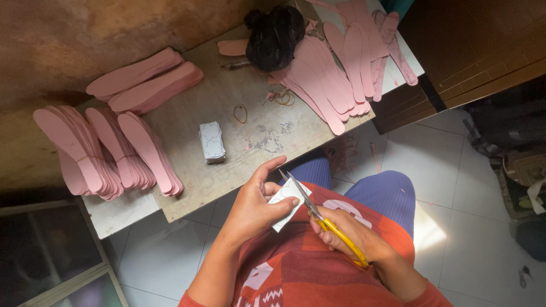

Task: The person sits on the floor and uses yellow-handled scissors to cut a small white paper piece into a flower-like shape. They rotate the paper and trim the edges to refine the shape, placing the finished cutout on the table.

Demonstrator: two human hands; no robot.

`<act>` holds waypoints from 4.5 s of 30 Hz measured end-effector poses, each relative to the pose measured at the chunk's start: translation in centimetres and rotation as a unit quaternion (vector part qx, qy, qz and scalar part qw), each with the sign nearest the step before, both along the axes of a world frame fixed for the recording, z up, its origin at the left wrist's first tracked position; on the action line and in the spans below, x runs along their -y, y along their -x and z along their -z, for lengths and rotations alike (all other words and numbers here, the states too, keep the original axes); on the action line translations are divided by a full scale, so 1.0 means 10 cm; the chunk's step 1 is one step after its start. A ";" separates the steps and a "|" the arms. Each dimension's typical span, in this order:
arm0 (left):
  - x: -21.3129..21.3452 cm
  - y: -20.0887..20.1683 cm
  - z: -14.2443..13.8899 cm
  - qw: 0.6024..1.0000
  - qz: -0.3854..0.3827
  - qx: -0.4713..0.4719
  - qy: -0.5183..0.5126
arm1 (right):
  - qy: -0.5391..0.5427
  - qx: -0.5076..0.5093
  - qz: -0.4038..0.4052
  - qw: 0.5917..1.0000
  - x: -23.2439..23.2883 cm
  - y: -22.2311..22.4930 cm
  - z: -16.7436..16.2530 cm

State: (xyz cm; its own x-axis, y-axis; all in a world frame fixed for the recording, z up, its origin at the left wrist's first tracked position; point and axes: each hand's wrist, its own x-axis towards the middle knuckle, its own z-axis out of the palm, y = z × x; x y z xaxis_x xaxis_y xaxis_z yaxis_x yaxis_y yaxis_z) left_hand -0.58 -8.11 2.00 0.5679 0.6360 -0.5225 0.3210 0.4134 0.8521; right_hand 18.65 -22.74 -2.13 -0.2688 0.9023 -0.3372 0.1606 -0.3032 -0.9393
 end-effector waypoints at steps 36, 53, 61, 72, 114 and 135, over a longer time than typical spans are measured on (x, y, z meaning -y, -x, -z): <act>0.39 -0.11 0.70 0.969 -0.088 0.201 0.112 | -0.082 -0.111 0.062 0.989 0.24 0.04 0.41; 0.25 -0.05 0.27 0.992 -0.085 0.094 0.025 | -0.043 -0.062 0.051 0.996 0.10 0.06 0.22; 0.25 -0.07 0.30 0.987 -0.112 0.103 -0.050 | -0.052 -0.032 0.044 0.997 0.11 0.08 0.22; 0.25 -0.10 0.25 0.991 -0.105 0.052 -0.059 | -0.044 -0.072 0.076 0.994 0.14 0.15 0.28; 0.53 -0.17 0.70 0.953 -0.155 0.227 0.129 | -0.084 -0.063 0.107 0.989 0.35 0.15 0.66; 0.69 -0.21 0.72 0.944 -0.195 0.251 0.086 | -0.108 -0.042 0.120 0.986 0.18 0.29 0.38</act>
